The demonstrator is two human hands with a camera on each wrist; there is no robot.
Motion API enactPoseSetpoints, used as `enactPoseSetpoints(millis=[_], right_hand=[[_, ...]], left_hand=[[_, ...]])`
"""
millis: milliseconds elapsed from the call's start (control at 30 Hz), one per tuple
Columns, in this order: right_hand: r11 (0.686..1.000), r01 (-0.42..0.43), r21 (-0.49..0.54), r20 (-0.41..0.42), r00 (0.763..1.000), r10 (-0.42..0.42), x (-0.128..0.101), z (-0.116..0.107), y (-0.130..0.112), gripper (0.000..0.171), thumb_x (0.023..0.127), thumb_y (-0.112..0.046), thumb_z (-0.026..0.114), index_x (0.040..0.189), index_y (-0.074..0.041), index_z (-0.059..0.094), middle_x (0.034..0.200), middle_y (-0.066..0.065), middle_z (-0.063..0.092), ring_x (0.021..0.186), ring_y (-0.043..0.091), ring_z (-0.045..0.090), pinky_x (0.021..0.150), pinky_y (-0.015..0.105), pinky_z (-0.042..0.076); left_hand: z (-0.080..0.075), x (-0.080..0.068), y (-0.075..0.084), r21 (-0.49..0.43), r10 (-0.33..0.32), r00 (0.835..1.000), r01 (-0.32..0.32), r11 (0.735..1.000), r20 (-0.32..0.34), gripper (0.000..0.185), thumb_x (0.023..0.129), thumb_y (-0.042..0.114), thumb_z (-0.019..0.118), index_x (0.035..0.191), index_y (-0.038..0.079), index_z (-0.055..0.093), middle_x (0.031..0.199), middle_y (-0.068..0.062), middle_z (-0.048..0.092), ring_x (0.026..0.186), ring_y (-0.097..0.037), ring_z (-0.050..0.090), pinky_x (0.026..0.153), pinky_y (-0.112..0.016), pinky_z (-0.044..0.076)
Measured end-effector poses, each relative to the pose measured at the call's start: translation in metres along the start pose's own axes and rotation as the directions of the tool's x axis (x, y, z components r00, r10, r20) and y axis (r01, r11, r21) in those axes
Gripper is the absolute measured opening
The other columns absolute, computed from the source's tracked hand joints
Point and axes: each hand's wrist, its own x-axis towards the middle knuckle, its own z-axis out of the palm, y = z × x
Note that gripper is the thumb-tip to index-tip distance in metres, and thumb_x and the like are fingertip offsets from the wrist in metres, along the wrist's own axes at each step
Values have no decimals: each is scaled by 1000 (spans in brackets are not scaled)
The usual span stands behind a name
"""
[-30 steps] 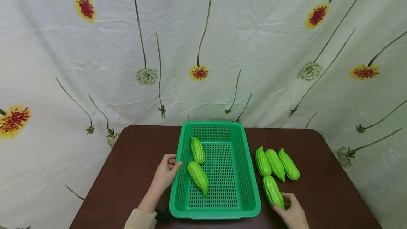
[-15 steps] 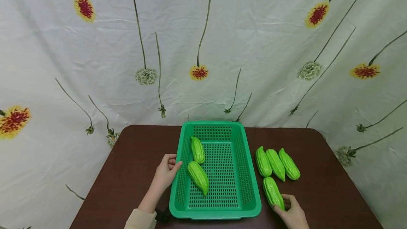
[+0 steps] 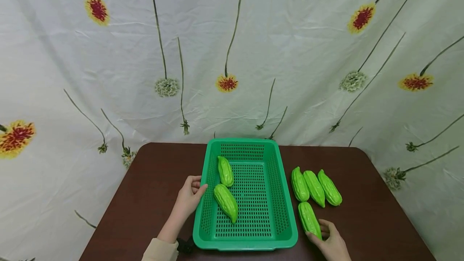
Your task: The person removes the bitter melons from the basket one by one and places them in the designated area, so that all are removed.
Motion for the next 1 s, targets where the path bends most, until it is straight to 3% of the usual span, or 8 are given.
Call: enactPoseSetpoints(millis=[633,1000], right_hand=[[999,14,37,12,1000,-14,1,-2,-7,90,82,-53,75,137,11,43,124,35,54,103,43,60,81,49,52],[999,35,41,-3,999,-35,5,-16,-18,89,84,-55,72,139,8,42,127,34,52,108,45,59,85,50,52]], left_hand=[[0,0,1,-3,-14,1000,14,1000,0,40,98,15,63,131,-2,50,103,-13,56,82,-16,54,66,-29,45],[0,0,0,-5,-10,1000,10,1000,-2,38,97,14,63,130,-2,50,102,-13,56,81,-15,54,66,-29,45]])
